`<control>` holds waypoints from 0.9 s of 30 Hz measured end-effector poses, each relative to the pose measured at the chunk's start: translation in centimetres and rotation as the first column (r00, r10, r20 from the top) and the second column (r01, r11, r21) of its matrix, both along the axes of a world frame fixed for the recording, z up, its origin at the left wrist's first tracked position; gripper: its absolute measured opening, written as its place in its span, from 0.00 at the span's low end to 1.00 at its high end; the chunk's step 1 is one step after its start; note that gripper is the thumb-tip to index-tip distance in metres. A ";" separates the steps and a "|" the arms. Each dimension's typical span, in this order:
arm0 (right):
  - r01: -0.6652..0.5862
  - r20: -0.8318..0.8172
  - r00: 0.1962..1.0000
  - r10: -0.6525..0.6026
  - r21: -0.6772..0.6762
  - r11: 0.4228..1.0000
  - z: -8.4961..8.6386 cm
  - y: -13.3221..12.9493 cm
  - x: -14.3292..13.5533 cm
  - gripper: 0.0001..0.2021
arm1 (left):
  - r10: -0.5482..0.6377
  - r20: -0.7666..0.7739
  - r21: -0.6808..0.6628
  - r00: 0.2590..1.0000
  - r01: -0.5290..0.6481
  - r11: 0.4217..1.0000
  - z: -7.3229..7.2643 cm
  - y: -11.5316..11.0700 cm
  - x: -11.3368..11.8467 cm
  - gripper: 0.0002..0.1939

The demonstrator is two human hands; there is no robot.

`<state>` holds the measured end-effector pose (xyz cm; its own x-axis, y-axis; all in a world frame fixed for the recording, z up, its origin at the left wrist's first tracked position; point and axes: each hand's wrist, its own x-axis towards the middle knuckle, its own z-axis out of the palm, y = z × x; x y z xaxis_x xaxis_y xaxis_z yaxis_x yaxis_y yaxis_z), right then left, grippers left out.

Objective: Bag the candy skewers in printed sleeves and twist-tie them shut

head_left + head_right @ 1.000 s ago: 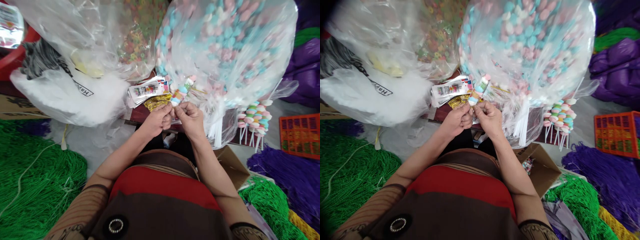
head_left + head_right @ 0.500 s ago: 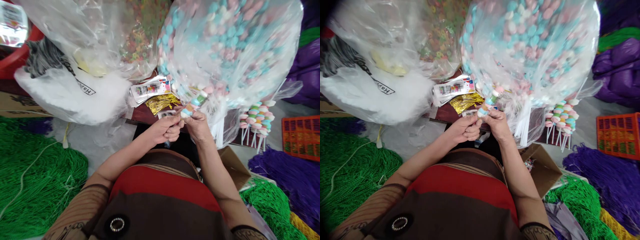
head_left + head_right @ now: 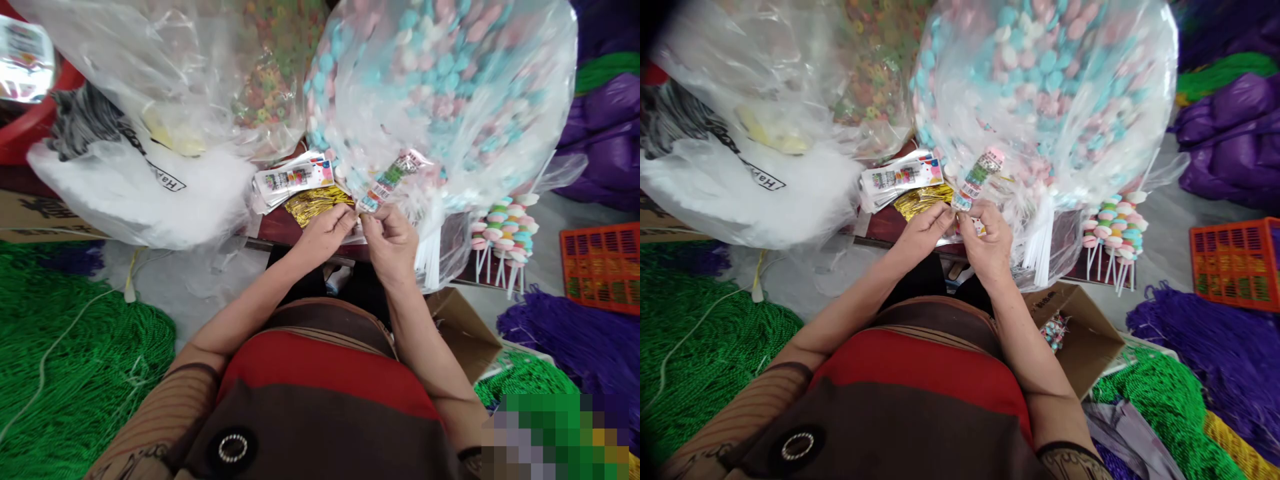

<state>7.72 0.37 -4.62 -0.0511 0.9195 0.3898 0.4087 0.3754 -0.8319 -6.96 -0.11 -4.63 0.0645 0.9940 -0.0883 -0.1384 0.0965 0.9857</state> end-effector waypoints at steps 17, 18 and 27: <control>0.072 0.216 0.965 -0.152 0.335 0.939 3.3 0.3 1.6 0.08 | -0.496 0.051 0.139 0.867 0.486 0.863 5.1 -2.3 -1.3 0.39; 0.057 0.224 0.964 -0.141 0.347 0.936 3.7 0.2 1.5 0.08 | -0.472 0.060 0.055 0.880 0.469 0.881 4.7 -1.9 -1.1 0.43; -0.164 0.234 0.969 0.080 0.367 0.916 3.8 -1.1 1.4 0.06 | -0.449 0.172 -0.077 0.877 0.466 0.881 6.3 -0.4 -2.6 0.51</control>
